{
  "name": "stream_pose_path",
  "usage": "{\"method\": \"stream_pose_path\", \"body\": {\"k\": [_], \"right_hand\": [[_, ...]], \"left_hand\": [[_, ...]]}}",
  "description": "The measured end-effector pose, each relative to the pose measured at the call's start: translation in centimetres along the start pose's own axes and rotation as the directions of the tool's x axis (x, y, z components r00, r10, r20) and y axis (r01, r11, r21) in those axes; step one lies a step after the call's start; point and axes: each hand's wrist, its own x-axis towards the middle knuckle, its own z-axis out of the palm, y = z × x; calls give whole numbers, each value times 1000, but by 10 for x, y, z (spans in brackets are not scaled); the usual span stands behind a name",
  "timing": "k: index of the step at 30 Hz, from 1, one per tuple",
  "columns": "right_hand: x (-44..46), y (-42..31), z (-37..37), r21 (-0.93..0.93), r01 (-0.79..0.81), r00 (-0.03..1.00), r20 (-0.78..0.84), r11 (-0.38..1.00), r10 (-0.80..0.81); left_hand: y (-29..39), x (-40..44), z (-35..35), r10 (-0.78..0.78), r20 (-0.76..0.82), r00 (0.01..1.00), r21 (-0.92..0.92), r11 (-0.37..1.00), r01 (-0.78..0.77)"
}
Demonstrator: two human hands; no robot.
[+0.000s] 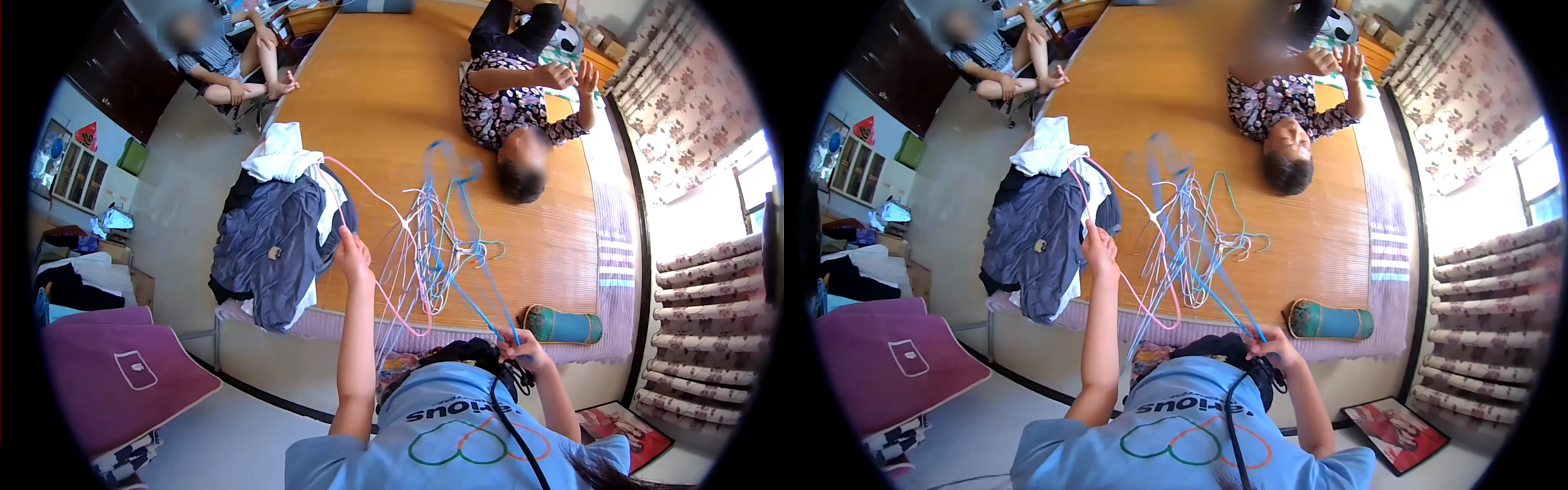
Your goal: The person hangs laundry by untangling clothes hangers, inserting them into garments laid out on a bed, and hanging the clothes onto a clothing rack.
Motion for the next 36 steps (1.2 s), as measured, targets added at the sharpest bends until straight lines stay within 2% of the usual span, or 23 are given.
{"method": "stream_pose_path", "body": {"k": [1, 3, 6, 8, 9, 10, 12, 13, 14, 15, 16, 18, 20, 21, 22, 24, 26, 28, 30, 31, 33, 34, 36], "right_hand": [[-1, 1, -1, -1, 3, 1000, -10, 1000, -3], [-1, 3, 1, 244, 116, 987, 79, 963, -139], [-2, 6, 0, 307, 175, 970, 110, 935, -218], [-1, 6, 3, 349, 192, 967, 94, 917, -238], [1, 5, 4, 350, 203, 962, 103, 914, -253], [4, 3, 2, 351, 213, 957, 115, 912, -268], [7, 0, 0, 364, 197, 953, 148, 910, -265], [10, -1, 2, 387, 167, 950, 184, 907, -253], [12, -2, 3, 408, 134, 945, 222, 903, -240], [13, -2, 4, 402, 118, 947, 231, 908, -225], [15, -2, 2, 402, 115, 948, 229, 908, -221], [19, 0, -2, 315, 118, 966, 182, 942, -182], [20, -2, -2, 282, 108, 974, 162, 953, -158], [20, -3, -3, 306, 90, 968, 195, 948, -155], [21, -5, -3, 329, 75, 961, 228, 941, -156], [23, -7, -3, 348, 61, 952, 260, 935, -159], [27, -7, 0, 301, 66, 961, 236, 951, -141], [28, -6, -3, 299, 62, 965, 226, 952, -134], [29, -4, -5, 324, 60, 966, 221, 944, -137], [30, -1, -7, 328, 58, 966, 220, 943, -136], [32, 5, -10, 496, -8, 951, 271, 868, -146], [31, 6, -11, 501, -6, 952, 267, 866, -148], [33, 5, -11, 563, -13, 952, 259, 826, -161]], "left_hand": [[-5, 0, 1, -29, 29, 999, -58, 998, 31], [-13, -2, 2, -62, 68, 996, -118, 991, 70], [-29, 2, 1, -120, 218, 969, -212, 963, 167], [-54, 12, -7, -330, 248, 911, -254, 885, 390], [-85, 27, -21, -375, 289, 881, -143, 893, 427], [-82, 7, -13, -456, 220, 862, 134, 890, 436], [-97, -6, -17, -535, 184, 825, 630, 708, 319], [-121, -3, -28, -320, 319, 892, 674, 738, 24], [-143, 1, -36, -102, 462, 881, 669, 693, -271], [-129, -14, -27, -26, 460, 888, 714, 605, -352], [-106, -33, -12, -29, 457, 889, 716, 606, -348], [-69, -58, 17, -135, 702, 699, 345, 924, -167], [-72, -56, 25, -159, 764, 625, 470, 801, -371], [-84, -51, 26, -169, 767, 619, 426, 855, -296], [-94, -47, 24, -167, 766, 621, 426, 855, -296], [-103, -43, 28, -257, 752, 607, 308, 951, 22], [-102, -46, 29, -215, 735, 643, 271, 963, 12], [-96, -45, 29, -104, 699, 708, 114, 993, 34], [-94, -42, 27, -84, 683, 725, 107, 994, 15], [-97, -39, 27, -110, 710, 696, 126, 992, 28], [-100, -37, 30, -193, 767, 612, 204, 978, 53], [-104, -39, 31, -198, 767, 610, 208, 977, 55], [-116, -38, 36, -302, 823, 482, 285, 952, 111]]}}
